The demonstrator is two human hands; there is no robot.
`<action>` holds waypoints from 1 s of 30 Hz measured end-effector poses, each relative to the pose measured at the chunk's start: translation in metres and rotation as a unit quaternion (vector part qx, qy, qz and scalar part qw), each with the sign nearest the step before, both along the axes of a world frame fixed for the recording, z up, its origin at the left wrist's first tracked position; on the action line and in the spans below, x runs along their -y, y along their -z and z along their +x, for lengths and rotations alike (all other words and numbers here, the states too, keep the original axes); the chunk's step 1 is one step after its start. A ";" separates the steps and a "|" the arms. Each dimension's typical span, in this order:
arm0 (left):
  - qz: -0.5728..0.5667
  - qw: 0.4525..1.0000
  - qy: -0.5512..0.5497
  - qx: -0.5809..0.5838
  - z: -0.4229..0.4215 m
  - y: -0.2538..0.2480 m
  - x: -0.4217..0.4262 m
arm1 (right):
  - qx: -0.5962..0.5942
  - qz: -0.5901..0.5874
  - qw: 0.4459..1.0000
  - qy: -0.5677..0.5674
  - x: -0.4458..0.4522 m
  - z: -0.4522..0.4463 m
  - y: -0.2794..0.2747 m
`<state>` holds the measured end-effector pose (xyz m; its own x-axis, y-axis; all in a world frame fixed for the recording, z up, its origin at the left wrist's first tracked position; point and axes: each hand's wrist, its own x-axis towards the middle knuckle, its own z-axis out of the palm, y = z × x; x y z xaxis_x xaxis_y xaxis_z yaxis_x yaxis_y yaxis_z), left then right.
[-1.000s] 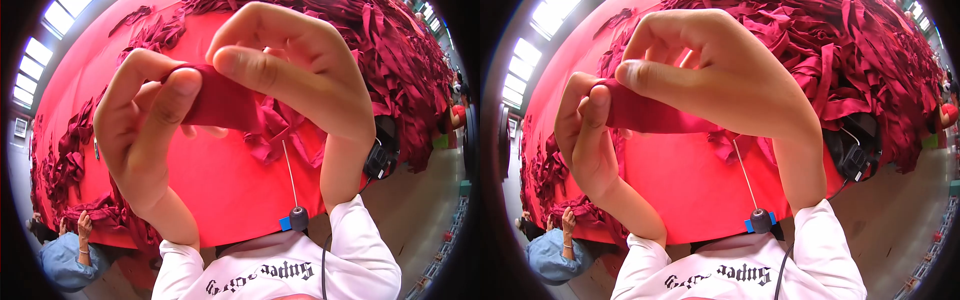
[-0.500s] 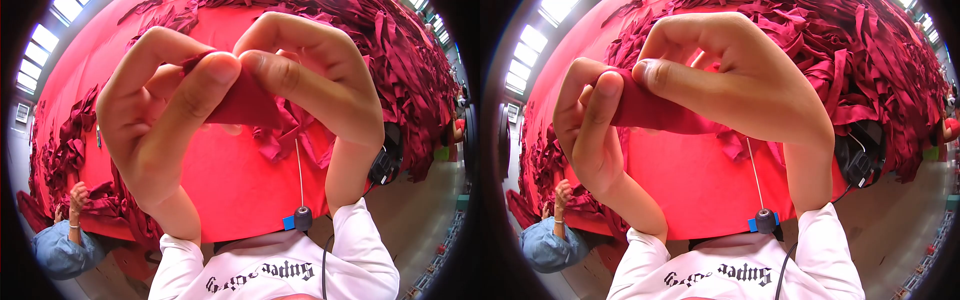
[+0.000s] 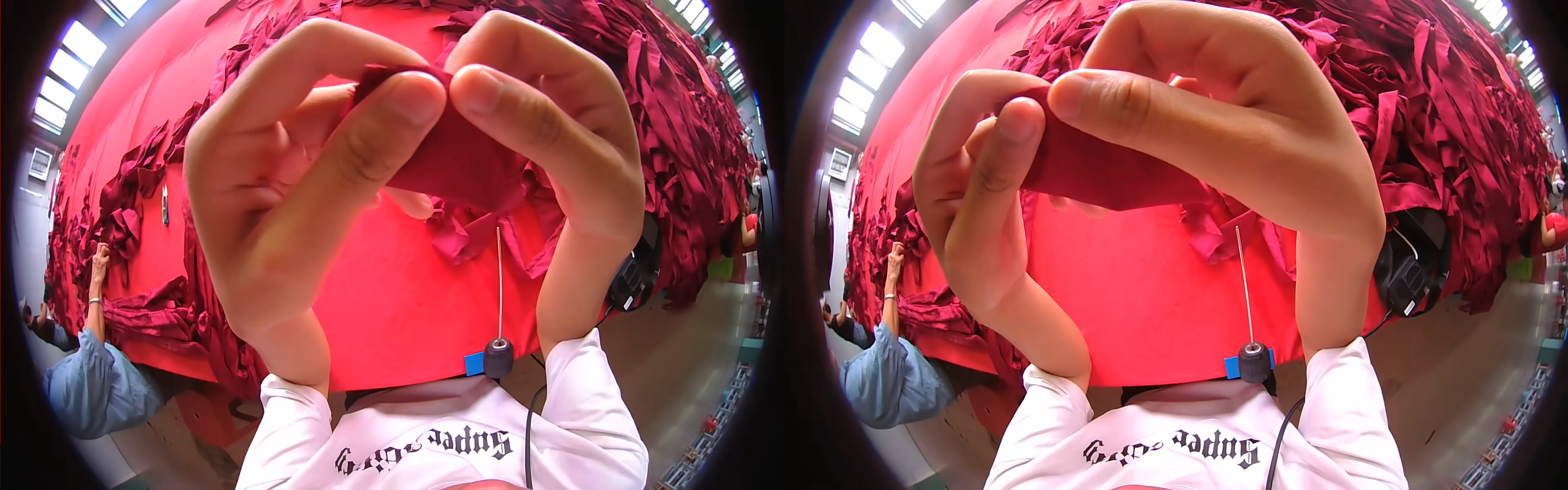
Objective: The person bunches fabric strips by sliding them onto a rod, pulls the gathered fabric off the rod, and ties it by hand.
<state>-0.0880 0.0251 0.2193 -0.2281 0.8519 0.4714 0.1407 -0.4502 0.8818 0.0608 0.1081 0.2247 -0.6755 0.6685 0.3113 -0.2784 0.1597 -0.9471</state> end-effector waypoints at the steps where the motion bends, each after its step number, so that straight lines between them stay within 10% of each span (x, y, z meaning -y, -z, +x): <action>1: 0.000 1.000 -0.001 -0.001 -0.001 0.000 0.000 | 0.003 0.010 1.000 -0.007 -0.002 0.001 0.000; 12: -0.029 1.000 -0.001 -0.007 0.003 0.006 0.002 | 0.143 -0.008 0.990 -0.009 -0.005 0.004 -0.017; 14: 0.090 0.970 -0.225 -0.031 0.030 0.015 0.003 | 0.033 0.086 0.995 0.027 -0.015 0.003 0.010; 15: -0.041 0.999 -0.001 0.032 0.007 0.004 0.008 | 0.039 0.072 0.997 0.009 -0.015 0.007 0.009; 18: -0.097 0.992 0.067 0.037 -0.005 -0.001 0.005 | 0.026 0.167 0.985 0.040 -0.025 0.007 0.016; 30: 0.090 0.994 0.059 0.003 -0.017 0.015 -0.015 | 0.050 0.224 0.973 0.021 -0.028 0.010 0.009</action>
<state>-0.1052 0.0403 0.2041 -0.1352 0.7742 0.6183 0.0729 -0.6145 0.7855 0.0709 0.1363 0.2155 -0.6919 0.5084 0.5126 -0.1729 0.5726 -0.8014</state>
